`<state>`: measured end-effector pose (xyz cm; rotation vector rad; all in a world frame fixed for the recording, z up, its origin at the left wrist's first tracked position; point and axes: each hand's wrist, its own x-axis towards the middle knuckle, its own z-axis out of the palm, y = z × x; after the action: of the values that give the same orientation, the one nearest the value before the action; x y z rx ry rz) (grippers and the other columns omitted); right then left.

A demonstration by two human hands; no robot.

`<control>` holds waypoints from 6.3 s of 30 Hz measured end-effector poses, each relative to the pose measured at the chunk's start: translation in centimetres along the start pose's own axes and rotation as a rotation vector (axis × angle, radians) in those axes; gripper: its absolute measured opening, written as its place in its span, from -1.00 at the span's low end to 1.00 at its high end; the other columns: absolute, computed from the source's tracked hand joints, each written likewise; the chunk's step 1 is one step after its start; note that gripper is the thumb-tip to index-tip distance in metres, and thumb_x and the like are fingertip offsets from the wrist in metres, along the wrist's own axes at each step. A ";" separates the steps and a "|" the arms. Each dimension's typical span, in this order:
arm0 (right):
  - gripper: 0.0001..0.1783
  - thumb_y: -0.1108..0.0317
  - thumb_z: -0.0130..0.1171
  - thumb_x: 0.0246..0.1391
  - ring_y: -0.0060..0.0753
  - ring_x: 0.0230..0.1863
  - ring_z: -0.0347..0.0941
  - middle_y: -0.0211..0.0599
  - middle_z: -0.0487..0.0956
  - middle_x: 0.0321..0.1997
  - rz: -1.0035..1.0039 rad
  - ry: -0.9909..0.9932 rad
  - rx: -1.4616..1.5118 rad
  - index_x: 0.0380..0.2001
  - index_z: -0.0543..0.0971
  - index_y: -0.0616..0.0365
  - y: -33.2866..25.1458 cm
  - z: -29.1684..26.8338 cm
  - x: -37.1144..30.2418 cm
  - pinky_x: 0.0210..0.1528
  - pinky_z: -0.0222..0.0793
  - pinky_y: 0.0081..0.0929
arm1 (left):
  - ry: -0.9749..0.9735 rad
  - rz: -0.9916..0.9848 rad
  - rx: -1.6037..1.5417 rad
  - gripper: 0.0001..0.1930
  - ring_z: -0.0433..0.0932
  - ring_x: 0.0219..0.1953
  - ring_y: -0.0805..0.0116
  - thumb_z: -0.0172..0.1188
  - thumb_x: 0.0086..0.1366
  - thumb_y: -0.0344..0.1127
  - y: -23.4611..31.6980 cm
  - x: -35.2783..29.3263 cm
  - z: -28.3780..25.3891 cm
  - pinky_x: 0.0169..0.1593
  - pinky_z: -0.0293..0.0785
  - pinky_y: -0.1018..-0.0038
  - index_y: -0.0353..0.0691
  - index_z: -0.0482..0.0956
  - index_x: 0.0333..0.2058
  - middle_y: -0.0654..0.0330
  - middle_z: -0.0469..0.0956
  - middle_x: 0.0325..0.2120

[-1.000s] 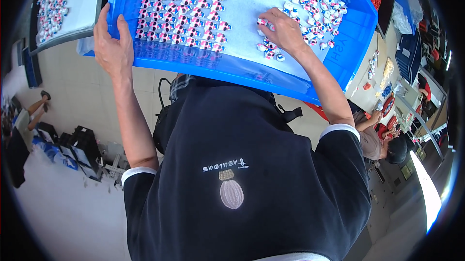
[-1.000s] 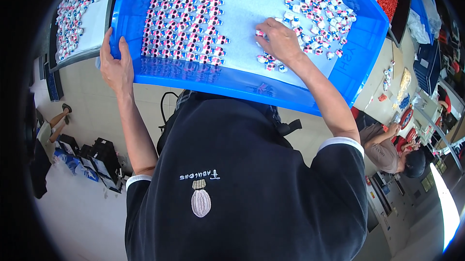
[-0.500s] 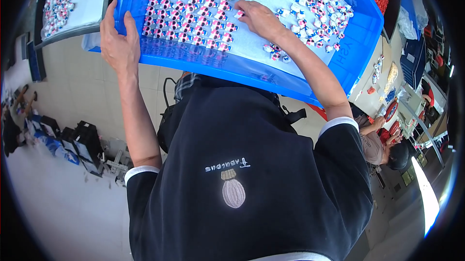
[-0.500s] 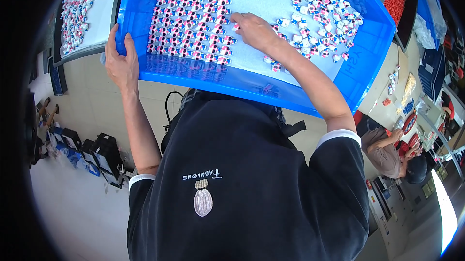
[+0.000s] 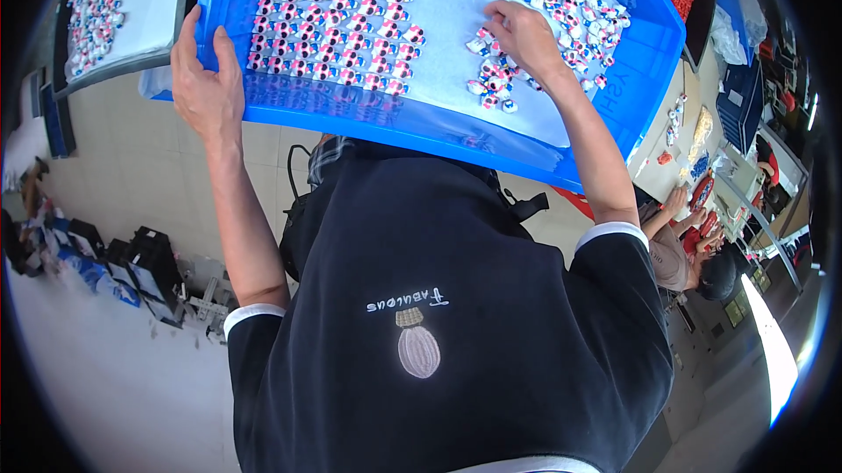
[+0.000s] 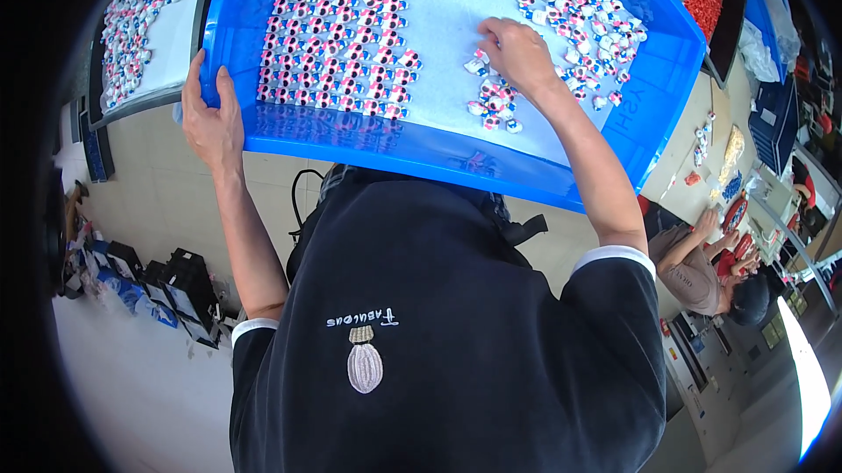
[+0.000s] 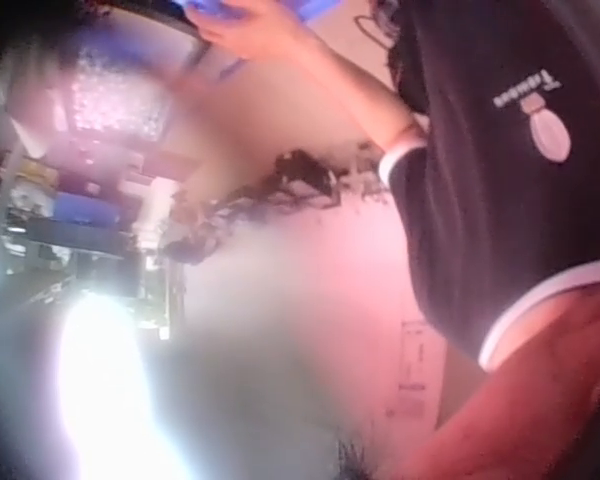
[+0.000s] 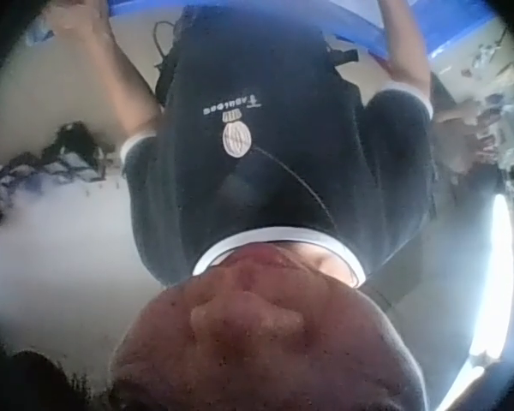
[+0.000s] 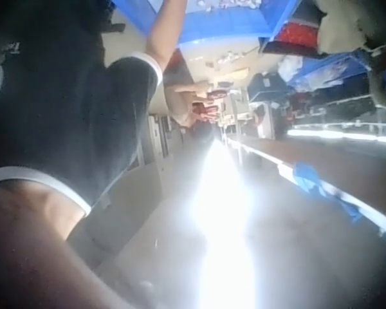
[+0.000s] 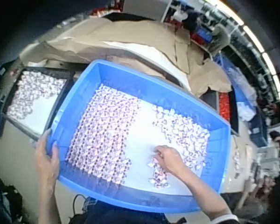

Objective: The person sorts small plastic components by hand, transferring them from a central pile into the grid compartments of a blue tray.

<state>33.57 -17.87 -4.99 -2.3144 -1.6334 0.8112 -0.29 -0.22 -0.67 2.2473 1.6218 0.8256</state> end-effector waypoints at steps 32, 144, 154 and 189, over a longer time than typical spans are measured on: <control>-0.66 0.34 0.29 -0.08 -0.17 -0.21 0.51 -0.24 0.50 -0.21 -0.150 -0.072 -0.105 -0.17 0.55 0.09 -0.6 0.5 -2.0 -0.17 0.45 -0.31 | -0.048 -0.088 -0.028 -0.61 0.55 -0.06 0.15 0.15 0.28 -0.12 0.3 0.0 -0.2 -0.04 0.44 0.30 -0.06 0.51 0.06 0.03 0.56 -0.09; -0.59 0.21 0.33 -0.05 -0.36 -0.47 0.49 -0.37 0.58 -0.21 -0.354 0.179 0.080 -0.10 0.54 0.05 -4.3 6.1 1.0 -0.36 0.47 -0.45 | -0.008 -0.036 0.026 -0.61 0.57 -0.36 0.22 0.13 0.26 -0.11 -0.5 -0.1 0.2 -0.27 0.48 0.33 0.06 0.48 0.07 0.15 0.56 -0.15; -0.64 0.14 0.30 -0.03 -0.20 -0.27 0.56 -0.28 0.59 -0.21 -0.478 0.046 0.000 -0.19 0.57 0.07 -5.6 6.9 -1.2 -0.24 0.51 -0.41 | -0.005 -0.028 0.018 -0.61 0.57 -0.35 0.21 0.12 0.26 -0.12 -0.4 -0.1 0.3 -0.27 0.48 0.32 0.05 0.48 0.07 0.15 0.56 -0.15; -0.60 0.12 0.30 -0.03 -0.27 -0.30 0.53 -0.19 0.60 -0.29 -0.141 0.116 0.254 -0.16 0.61 0.12 -0.9 2.4 8.9 -0.19 0.43 -0.37 | -0.062 -0.131 -0.037 -0.63 0.54 -0.04 0.20 0.17 0.28 -0.18 0.7 0.1 -0.1 -0.02 0.44 0.35 -0.05 0.52 0.05 0.07 0.56 -0.07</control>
<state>33.69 -9.70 -9.43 -2.0110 -1.5270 0.7872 0.28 -0.35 -0.20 2.0949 1.6902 0.7387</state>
